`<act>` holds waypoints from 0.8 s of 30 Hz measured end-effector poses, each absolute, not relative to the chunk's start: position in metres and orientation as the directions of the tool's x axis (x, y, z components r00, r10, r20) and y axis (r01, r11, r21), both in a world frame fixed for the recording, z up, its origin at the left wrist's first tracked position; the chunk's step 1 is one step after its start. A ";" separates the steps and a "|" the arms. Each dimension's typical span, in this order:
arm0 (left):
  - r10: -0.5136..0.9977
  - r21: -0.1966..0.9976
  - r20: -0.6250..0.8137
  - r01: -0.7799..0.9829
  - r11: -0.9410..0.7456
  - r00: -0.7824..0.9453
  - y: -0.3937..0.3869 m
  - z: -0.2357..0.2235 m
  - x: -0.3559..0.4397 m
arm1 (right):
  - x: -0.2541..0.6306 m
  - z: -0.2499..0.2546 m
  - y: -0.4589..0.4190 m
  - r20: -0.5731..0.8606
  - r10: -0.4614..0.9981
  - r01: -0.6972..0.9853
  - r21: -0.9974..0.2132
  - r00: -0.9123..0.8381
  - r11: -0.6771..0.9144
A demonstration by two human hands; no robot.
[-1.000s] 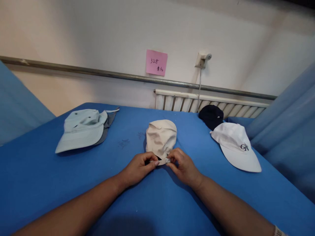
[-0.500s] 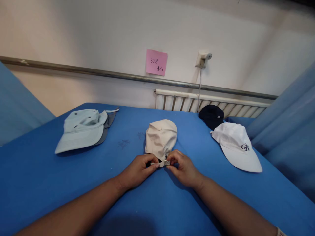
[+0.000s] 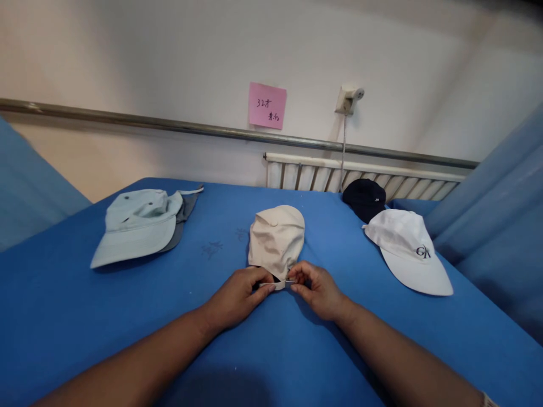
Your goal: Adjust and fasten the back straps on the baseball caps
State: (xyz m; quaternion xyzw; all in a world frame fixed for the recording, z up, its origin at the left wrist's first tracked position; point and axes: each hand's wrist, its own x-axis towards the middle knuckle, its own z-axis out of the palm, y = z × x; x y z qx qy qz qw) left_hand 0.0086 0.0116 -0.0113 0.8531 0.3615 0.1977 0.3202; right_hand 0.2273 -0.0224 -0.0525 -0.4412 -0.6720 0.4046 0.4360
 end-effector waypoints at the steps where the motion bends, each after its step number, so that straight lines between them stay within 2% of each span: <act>1: 0.747 0.686 0.104 0.497 -0.531 0.656 0.012 -0.012 0.009 | 0.227 -0.052 -0.023 0.236 0.943 0.256 -0.921 -0.234 0.294; 9: 0.762 0.674 0.104 0.518 -0.527 0.639 0.012 -0.013 0.011 | 0.228 -0.053 -0.021 0.275 0.943 0.328 -0.887 -0.190 0.325; 18: 0.692 0.670 0.138 0.447 -0.592 0.709 0.015 -0.015 0.011 | 0.228 -0.053 -0.020 0.216 0.959 0.275 -0.926 -0.181 0.260; 24: 0.749 0.640 0.127 0.523 -0.562 0.650 0.011 -0.012 0.017 | 0.227 -0.056 -0.018 0.219 0.962 0.290 -0.921 -0.162 0.258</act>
